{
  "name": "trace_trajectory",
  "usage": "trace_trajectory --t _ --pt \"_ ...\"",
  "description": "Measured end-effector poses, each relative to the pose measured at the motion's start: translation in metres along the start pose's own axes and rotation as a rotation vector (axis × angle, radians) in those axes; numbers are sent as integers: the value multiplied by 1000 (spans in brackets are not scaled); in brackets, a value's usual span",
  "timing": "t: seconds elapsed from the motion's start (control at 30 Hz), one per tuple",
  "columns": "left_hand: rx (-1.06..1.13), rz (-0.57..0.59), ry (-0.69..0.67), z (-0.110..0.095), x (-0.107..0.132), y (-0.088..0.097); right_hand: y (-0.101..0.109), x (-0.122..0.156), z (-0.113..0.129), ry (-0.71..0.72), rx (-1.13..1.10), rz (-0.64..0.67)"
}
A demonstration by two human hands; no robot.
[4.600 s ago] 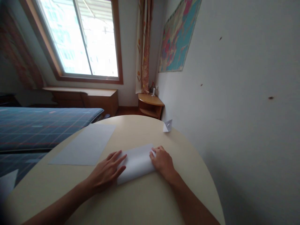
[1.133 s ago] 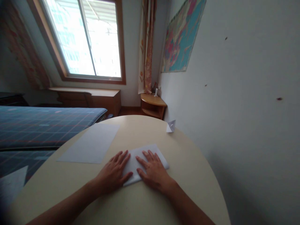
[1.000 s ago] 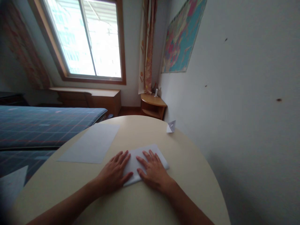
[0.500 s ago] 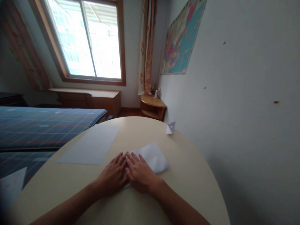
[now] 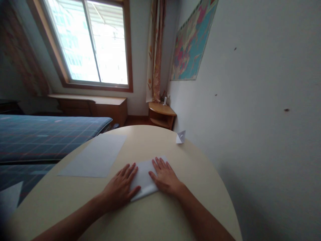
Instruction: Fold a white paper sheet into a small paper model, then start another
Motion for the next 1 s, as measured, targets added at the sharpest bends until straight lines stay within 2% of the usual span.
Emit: trace_trajectory --t 0.1,0.2,0.23,0.3,0.4,0.57,0.7,0.8,0.9,1.0 --pt "0 21 9 0 0 0 8 1 -10 -93 25 -13" --pt "-3 18 5 0 0 0 16 -2 3 -119 46 -54" --pt "-3 9 2 0 0 0 18 -5 16 -66 54 -76" --pt "-2 -12 -7 -1 0 0 16 -10 48 129 55 -74" --pt "-3 -23 -17 -2 0 0 5 -16 62 186 2 -22" --pt "-1 -8 -6 -1 0 0 -4 -18 32 87 -23 38" --pt "3 10 3 0 0 1 5 -14 -5 -10 -8 29" --pt "-2 15 2 0 0 1 15 -8 -20 -74 25 -37" --pt "-3 11 -1 0 -1 -1 20 -1 -10 -31 53 -108" --pt "-1 -13 -6 1 -2 -2 12 4 15 128 15 -55"
Point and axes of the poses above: each hand's wrist, its own x-axis away from the middle knuckle, its own y-axis out of the back of the hand, z = x × y, the point moved 10 cm from there along -x, towards the middle knuckle, and after that the axes turned 11 degrees about z, right-handed, at the moved point
